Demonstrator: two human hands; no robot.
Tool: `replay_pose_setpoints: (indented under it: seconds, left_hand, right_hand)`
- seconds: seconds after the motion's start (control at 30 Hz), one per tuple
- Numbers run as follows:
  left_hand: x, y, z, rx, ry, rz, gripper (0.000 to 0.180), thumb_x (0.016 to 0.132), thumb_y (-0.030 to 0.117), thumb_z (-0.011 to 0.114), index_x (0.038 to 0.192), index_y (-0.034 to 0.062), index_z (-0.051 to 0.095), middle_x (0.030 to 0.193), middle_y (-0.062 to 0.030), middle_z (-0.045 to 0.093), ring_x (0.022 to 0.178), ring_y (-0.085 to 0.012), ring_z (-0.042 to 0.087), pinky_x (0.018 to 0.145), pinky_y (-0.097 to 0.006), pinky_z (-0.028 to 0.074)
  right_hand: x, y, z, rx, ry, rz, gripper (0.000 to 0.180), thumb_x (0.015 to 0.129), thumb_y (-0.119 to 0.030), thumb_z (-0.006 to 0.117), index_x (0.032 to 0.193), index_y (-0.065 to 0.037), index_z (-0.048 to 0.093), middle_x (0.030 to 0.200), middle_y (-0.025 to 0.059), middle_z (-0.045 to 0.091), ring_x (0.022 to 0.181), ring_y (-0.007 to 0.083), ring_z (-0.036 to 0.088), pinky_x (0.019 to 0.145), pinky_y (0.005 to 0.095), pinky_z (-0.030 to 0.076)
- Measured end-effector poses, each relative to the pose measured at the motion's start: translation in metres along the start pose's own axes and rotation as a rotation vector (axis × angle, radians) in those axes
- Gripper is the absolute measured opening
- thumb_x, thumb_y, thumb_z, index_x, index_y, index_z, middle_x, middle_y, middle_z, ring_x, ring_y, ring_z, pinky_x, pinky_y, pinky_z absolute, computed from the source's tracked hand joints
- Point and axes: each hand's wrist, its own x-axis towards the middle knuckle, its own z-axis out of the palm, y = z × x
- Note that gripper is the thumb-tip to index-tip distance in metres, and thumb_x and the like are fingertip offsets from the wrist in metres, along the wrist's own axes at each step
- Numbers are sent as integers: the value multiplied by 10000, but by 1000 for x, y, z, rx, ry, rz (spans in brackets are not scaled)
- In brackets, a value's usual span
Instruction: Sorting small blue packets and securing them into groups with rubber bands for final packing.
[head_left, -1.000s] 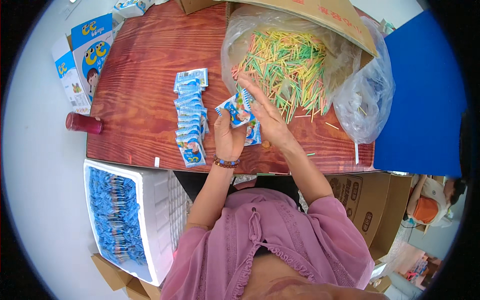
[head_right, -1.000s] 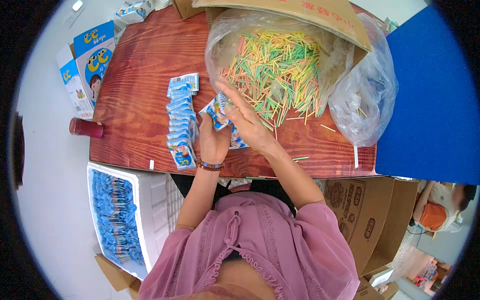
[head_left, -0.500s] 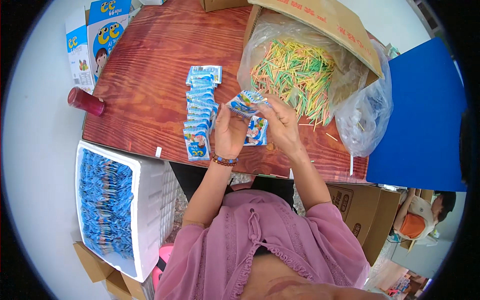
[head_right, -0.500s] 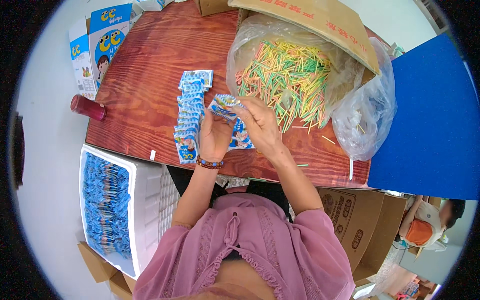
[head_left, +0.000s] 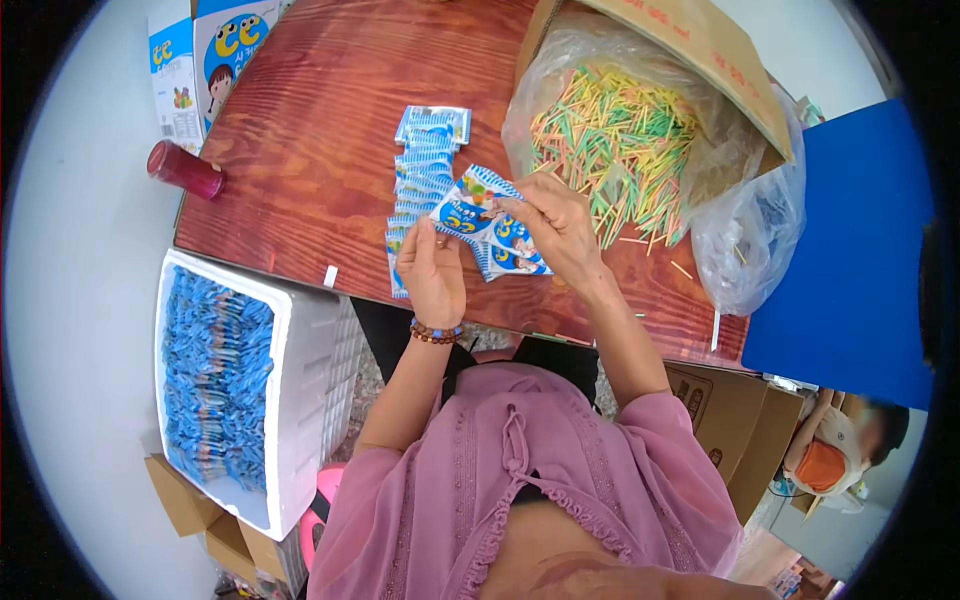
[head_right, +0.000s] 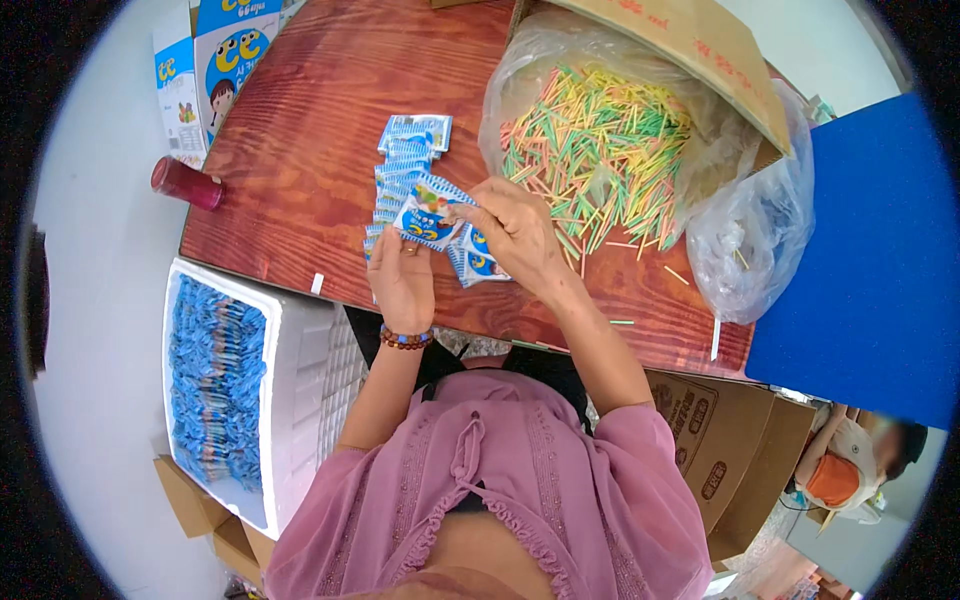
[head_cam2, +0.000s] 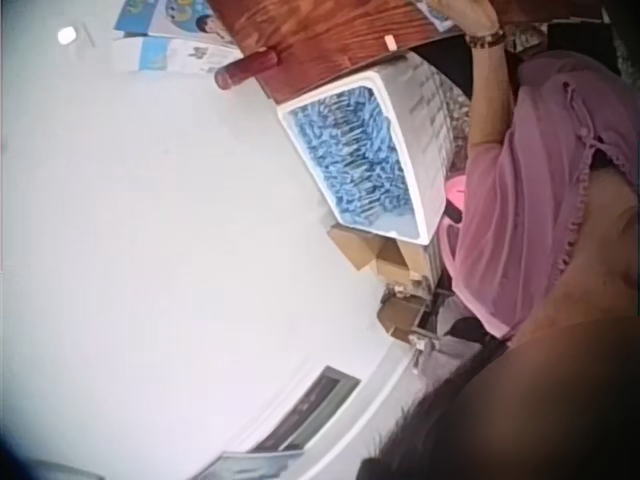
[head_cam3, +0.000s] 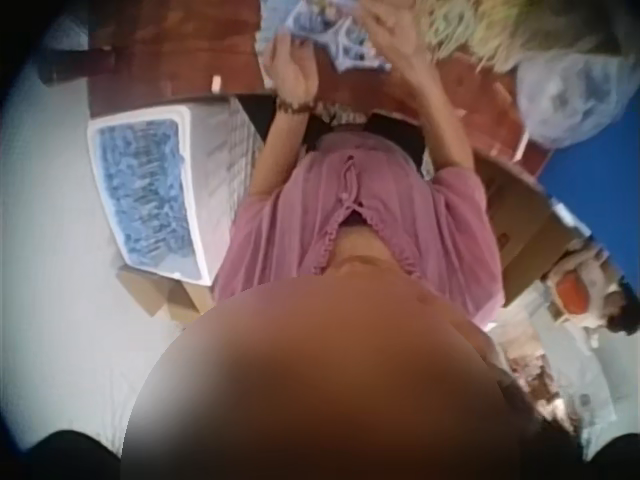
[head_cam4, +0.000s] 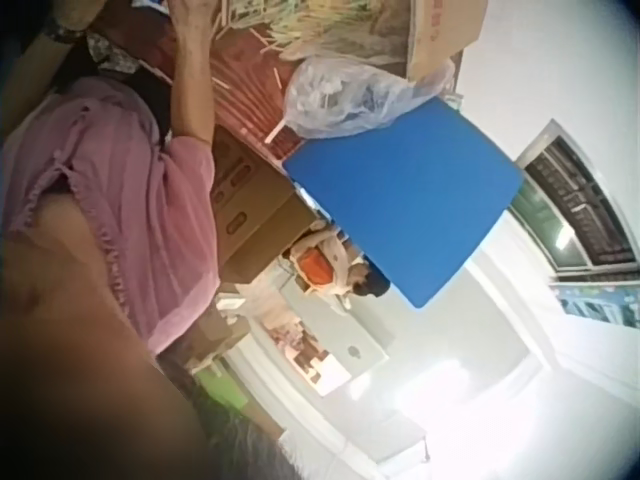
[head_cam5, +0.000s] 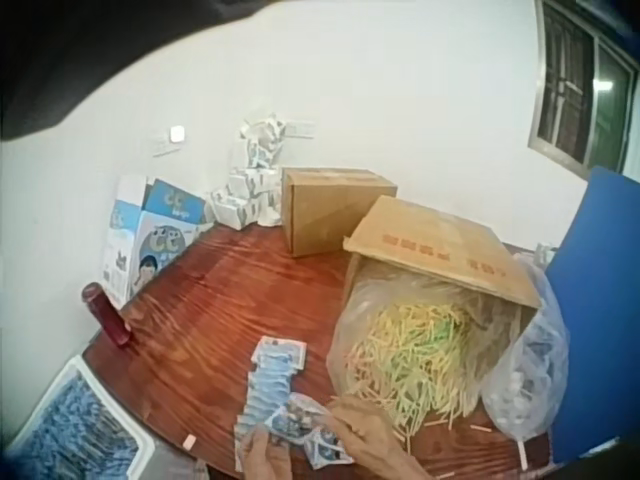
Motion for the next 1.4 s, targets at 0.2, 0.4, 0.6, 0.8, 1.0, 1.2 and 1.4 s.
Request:
replay_pose_setpoints:
  seconds: [0.2, 0.4, 0.6, 0.8, 1.0, 1.2, 1.4]
  left_hand:
    - [-31, 39, -38, 428, 224, 289, 195, 977, 95, 496, 1056, -55, 592, 982, -76, 629, 889, -119, 575, 837, -274, 460]
    - [-56, 53, -92, 1377, 116, 621, 297, 879, 96, 627, 1156, 10, 563, 1174, -126, 567, 1082, -233, 529, 936, -344, 393]
    - [-53, 34, -89, 1762, -35, 554, 469, 783, 127, 734, 1196, 42, 529, 1251, -154, 511, 1183, -314, 448, 1008, -423, 314]
    - [-59, 31, -92, 1742, 15, 521, 510, 786, 121, 737, 1229, 41, 498, 1303, -150, 458, 1218, -314, 415, 1031, -438, 284]
    - [-59, 26, -82, 1710, 7, 605, 500, 796, 87, 725, 1228, 9, 485, 1298, -183, 450, 1227, -324, 399, 1026, -426, 309]
    - [-49, 20, -22, 1541, -232, 617, 492, 794, 80, 716, 1231, 16, 499, 1266, -169, 472, 1212, -310, 411, 1014, -421, 313]
    - [14, -37, 14, 1401, -356, 281, 385, 807, 75, 711, 1152, 23, 550, 1029, -81, 551, 975, -161, 531, 794, -287, 453]
  right_hand:
    - [-3, 5, 47, 99, -220, 31, 150, 904, -104, 576, 910, 3, 682, 782, 98, 632, 687, 160, 590, 617, 289, 454]
    - [-18, 59, 110, 187, -333, 195, 192, 934, -174, 578, 915, 8, 639, 686, 103, 614, 626, 151, 596, 591, 294, 467]
    - [-17, 52, 96, -70, -60, 38, 180, 863, -170, 625, 961, -19, 626, 888, 158, 633, 814, 305, 628, 702, 377, 498]
    - [-43, 77, 8, -647, 269, 302, 262, 761, -229, 725, 909, -36, 628, 820, 118, 616, 823, 266, 618, 719, 372, 484]
    - [-60, 105, 2, -271, 222, 439, 215, 745, -157, 737, 854, -24, 608, 770, 64, 585, 718, 177, 578, 644, 304, 449]
    - [-57, 109, -13, -67, 242, 309, 92, 825, -66, 656, 831, -11, 583, 735, 38, 575, 688, 115, 544, 631, 258, 431]
    - [-51, 105, -22, 230, 120, 273, 59, 854, -61, 631, 893, -26, 603, 759, 2, 591, 762, 76, 562, 682, 228, 448]
